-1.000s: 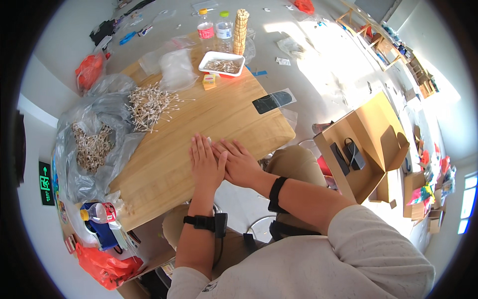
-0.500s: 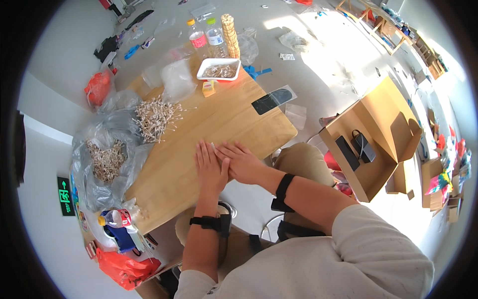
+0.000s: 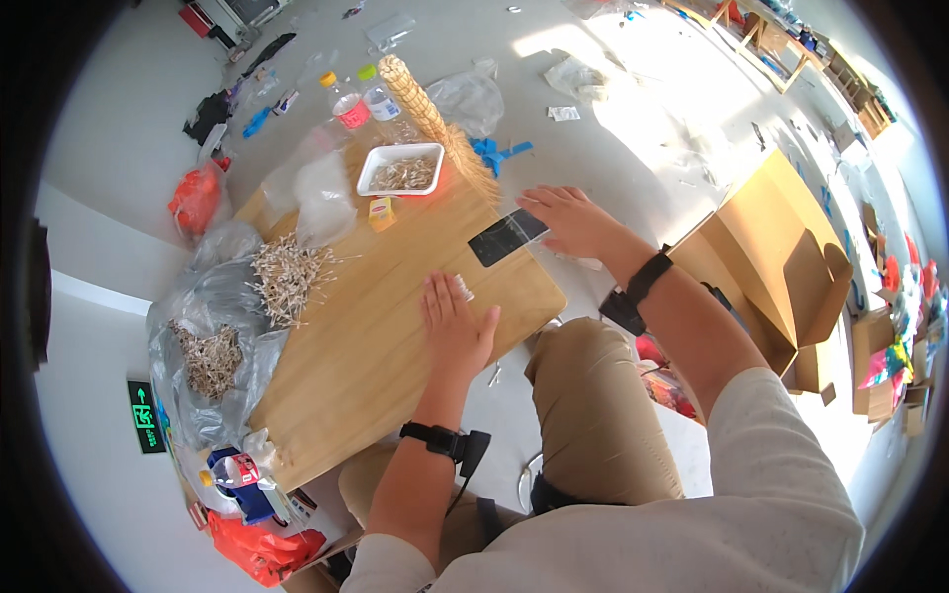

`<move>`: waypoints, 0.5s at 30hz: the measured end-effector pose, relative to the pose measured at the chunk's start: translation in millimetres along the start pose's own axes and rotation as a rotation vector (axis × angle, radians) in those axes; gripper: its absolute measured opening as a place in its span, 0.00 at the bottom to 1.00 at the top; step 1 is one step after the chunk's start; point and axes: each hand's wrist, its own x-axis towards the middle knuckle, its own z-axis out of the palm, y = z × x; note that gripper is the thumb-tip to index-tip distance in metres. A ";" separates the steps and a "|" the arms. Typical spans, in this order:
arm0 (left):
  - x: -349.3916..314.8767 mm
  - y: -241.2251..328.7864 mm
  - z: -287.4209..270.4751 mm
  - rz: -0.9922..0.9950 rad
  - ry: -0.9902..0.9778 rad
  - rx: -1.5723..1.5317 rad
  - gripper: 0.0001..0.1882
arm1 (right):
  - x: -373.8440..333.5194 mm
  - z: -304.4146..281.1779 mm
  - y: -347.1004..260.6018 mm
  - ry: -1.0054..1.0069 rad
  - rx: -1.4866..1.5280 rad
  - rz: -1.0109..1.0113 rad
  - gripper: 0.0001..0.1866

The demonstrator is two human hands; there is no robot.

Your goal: Organizing and packaging cotton swabs into a plastic container.

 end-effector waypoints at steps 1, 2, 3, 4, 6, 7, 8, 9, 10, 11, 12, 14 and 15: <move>7.2 8.6 1.4 0.016 0.000 -0.010 0.48 | 0.7 2.9 7.0 -0.015 -0.044 -0.092 0.40; 14.2 16.2 2.4 0.031 0.001 -0.021 0.49 | 3.8 5.6 14.6 -0.024 -0.038 -0.090 0.40; 20.7 22.9 3.7 0.026 -0.009 -0.024 0.49 | 9.0 8.7 22.2 -0.082 -0.003 -0.125 0.42; 26.4 27.6 6.0 0.034 0.007 -0.028 0.49 | 14.2 11.0 26.3 -0.141 0.032 -0.160 0.45; 37.0 37.1 9.8 0.039 0.015 -0.036 0.49 | 20.7 14.5 32.8 -0.150 0.060 -0.174 0.44; 41.2 40.3 11.7 0.046 0.019 -0.043 0.49 | 24.6 14.2 31.4 -0.152 0.085 -0.194 0.44; 45.2 43.7 13.2 0.052 0.023 -0.049 0.49 | 27.3 12.9 29.9 -0.159 0.091 -0.193 0.44; 49.1 47.5 14.5 0.048 0.016 -0.051 0.49 | 29.6 10.6 28.7 -0.161 0.140 -0.179 0.42; 53.2 51.7 15.7 0.050 0.006 -0.053 0.49 | 31.7 9.3 28.3 -0.162 0.188 -0.164 0.40; 56.7 55.4 17.6 0.052 -0.003 -0.054 0.50 | 33.2 10.8 30.3 -0.165 0.192 -0.164 0.40; 59.6 58.8 20.3 0.050 -0.007 -0.054 0.50 | 34.7 11.6 32.3 -0.157 0.210 -0.187 0.38; 65.8 65.5 26.4 0.056 0.035 -0.046 0.50 | 37.2 10.1 34.9 -0.147 0.226 -0.205 0.36; 67.9 67.7 28.6 0.058 0.033 -0.046 0.50 | 38.1 9.4 35.8 -0.149 0.262 -0.207 0.34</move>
